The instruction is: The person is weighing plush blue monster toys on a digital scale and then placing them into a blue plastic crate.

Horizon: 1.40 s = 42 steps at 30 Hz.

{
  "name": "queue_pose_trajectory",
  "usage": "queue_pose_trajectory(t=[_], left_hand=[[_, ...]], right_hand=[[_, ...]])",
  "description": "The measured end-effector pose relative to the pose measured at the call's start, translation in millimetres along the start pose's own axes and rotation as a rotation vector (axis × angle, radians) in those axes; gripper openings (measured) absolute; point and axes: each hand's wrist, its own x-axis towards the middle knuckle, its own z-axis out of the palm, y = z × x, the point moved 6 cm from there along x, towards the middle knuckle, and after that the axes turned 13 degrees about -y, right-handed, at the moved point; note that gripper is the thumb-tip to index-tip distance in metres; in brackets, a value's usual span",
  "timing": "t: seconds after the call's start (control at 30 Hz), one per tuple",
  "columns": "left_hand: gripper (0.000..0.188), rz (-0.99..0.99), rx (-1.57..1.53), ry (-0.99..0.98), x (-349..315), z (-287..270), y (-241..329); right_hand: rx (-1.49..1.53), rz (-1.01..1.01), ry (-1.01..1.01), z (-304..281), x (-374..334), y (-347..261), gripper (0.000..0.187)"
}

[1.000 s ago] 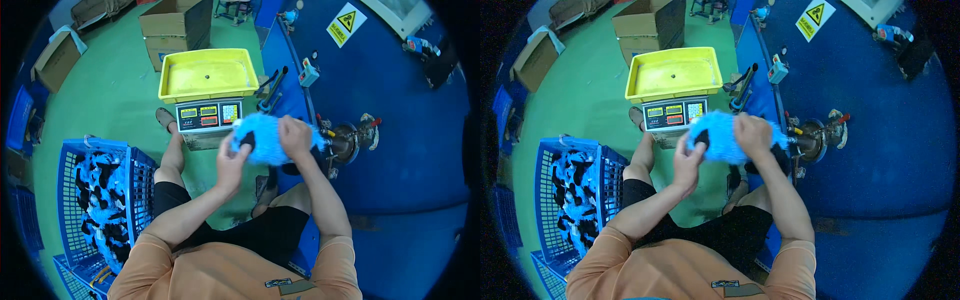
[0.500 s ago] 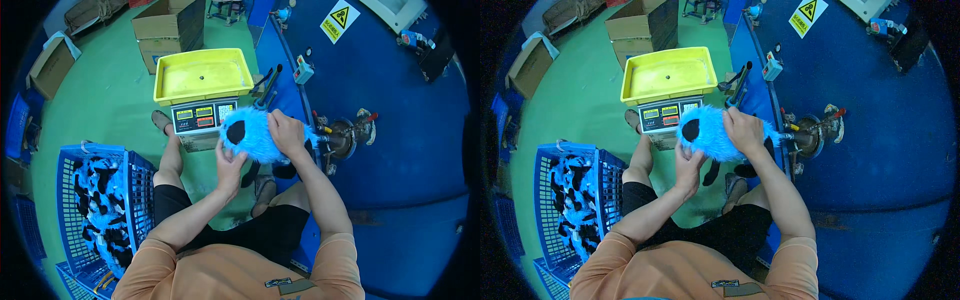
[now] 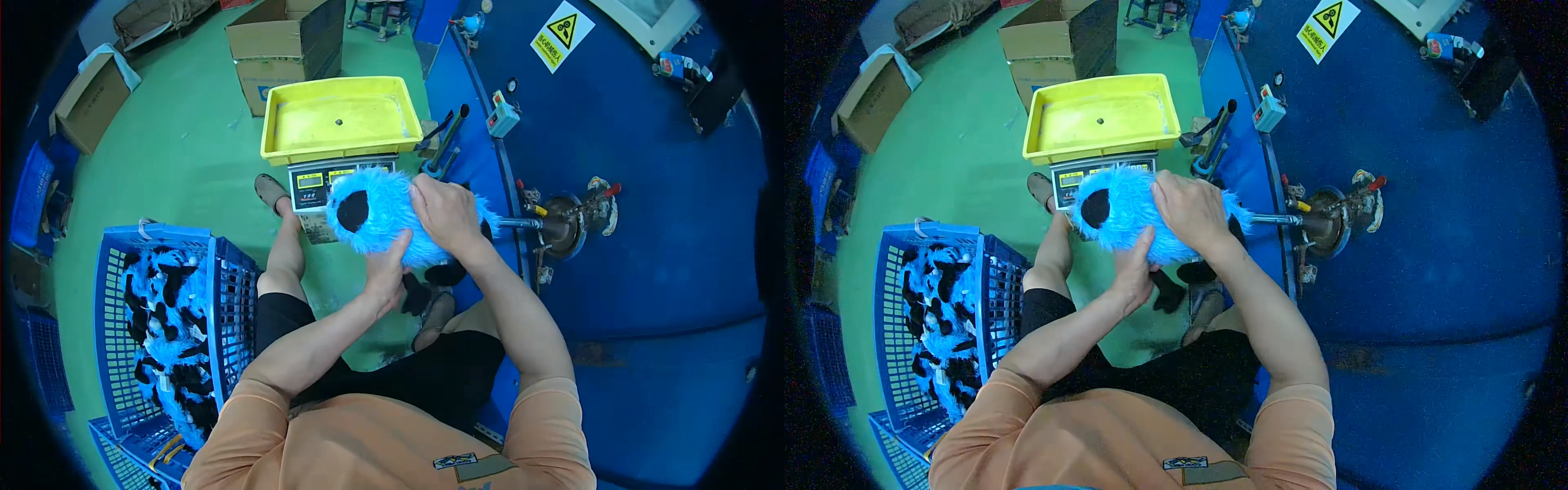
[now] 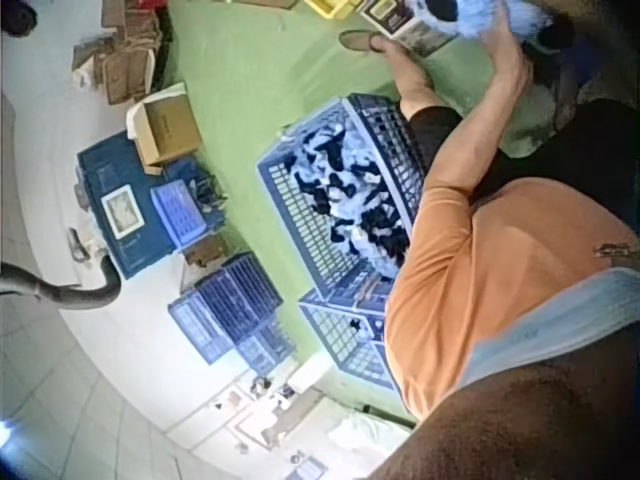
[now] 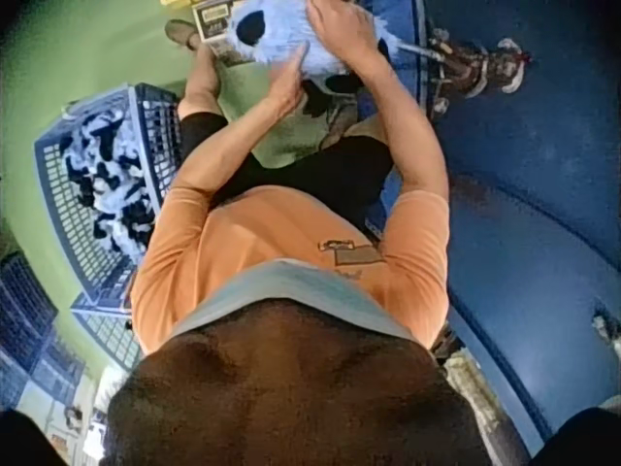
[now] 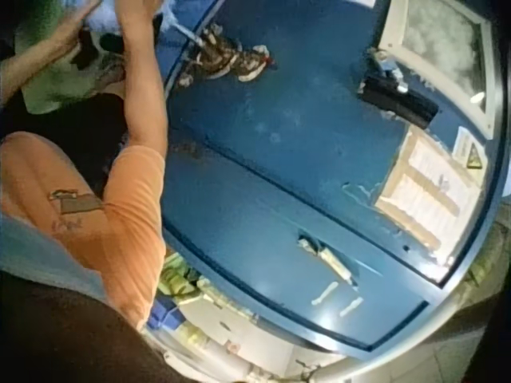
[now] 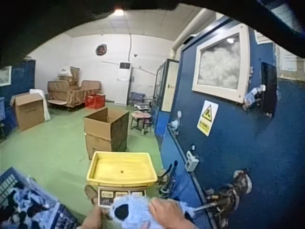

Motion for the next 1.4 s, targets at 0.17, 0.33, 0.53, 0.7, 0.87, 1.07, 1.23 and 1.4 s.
queue_pose_trajectory(t=[0.17, 0.33, 0.53, 0.7, 0.87, 1.07, 1.23, 1.4], left_hand=[[0.039, 0.062, 0.263, -0.059, 4.8, 37.3, -20.3], [0.031, 0.152, 0.508, -0.101, 20.1, 17.1, -21.3], [0.026, 0.108, 0.314, -0.065, 19.3, -4.1, -9.1], [0.024, -0.003, 0.154, 0.012, 7.6, 0.4, -8.2], [0.026, 0.122, 0.206, -0.059, 13.4, -6.7, -6.4], [0.033, 0.035, 0.176, -0.124, 21.7, -14.2, -13.2], [0.039, -0.048, 0.135, -0.130, 19.4, -2.8, 6.4], [0.044, -0.076, 0.157, -0.096, 14.1, 8.7, 23.2]], right_hand=[[-0.157, 0.081, -0.086, -37.1, -23.5, 43.4, 0.028], [-0.156, 0.172, -0.072, -23.2, -35.2, 66.4, 0.029], [-0.042, 0.194, -0.058, -10.4, -26.7, 53.4, 0.029], [-0.073, 0.196, -0.089, -14.1, -19.6, 41.4, 0.029], [-0.061, 0.159, -0.048, -13.7, -19.4, 38.4, 0.029], [-0.073, 0.197, -0.076, -11.8, -16.9, 38.8, 0.029], [-0.049, 0.233, -0.155, -7.5, -15.6, 38.9, 0.028], [0.032, 0.267, -0.115, -7.7, -15.8, 42.5, 0.028]])
